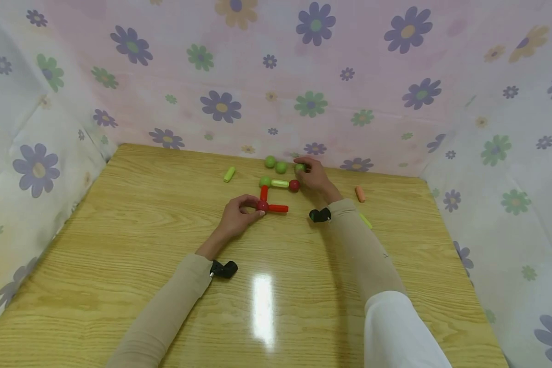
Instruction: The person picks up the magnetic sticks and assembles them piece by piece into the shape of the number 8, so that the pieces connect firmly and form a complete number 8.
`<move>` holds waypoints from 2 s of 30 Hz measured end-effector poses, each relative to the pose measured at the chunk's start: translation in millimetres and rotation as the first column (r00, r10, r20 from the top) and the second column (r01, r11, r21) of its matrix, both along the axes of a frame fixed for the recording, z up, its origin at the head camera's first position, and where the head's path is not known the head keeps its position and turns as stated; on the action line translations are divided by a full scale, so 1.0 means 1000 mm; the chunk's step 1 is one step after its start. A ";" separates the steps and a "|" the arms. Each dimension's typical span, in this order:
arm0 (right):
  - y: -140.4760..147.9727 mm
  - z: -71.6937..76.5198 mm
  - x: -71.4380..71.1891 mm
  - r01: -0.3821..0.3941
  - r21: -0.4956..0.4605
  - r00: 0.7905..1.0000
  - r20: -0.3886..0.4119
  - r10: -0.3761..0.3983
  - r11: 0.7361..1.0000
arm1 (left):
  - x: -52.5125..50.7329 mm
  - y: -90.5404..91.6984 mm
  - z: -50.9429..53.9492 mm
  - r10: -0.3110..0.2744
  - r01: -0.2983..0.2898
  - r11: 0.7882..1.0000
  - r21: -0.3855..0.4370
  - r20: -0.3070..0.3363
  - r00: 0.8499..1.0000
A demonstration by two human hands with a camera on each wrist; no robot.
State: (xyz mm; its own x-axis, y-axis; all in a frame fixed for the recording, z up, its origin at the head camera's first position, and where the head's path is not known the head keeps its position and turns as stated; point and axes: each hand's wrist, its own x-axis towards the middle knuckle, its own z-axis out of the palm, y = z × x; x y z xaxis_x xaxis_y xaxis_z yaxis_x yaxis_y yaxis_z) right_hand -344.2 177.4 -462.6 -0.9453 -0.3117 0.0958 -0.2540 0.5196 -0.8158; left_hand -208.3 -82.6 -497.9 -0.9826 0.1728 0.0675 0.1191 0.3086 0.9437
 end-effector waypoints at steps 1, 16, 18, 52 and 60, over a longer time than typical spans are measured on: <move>0.000 -0.001 0.000 0.003 -0.003 1.000 -0.002 -0.003 1.000 | 0.000 0.000 0.000 0.000 0.000 1.000 0.000 0.003 1.000; 0.003 -0.001 0.004 0.075 -0.034 0.997 -0.016 -0.076 0.997 | 0.001 0.001 0.003 0.000 0.000 1.000 -0.012 0.009 1.000; 0.004 -0.002 0.006 0.079 -0.046 0.997 -0.008 -0.080 0.996 | 0.002 0.001 0.003 0.003 -0.003 1.000 -0.014 0.009 1.000; -0.003 0.017 0.072 0.060 -0.385 0.998 0.026 -0.054 0.921 | 0.001 -0.005 0.004 -0.044 0.044 0.999 0.007 0.016 0.999; 0.004 -0.006 0.080 0.067 -0.398 0.997 0.057 -0.048 0.915 | 0.001 -0.006 0.007 -0.052 0.052 0.999 0.011 0.013 0.999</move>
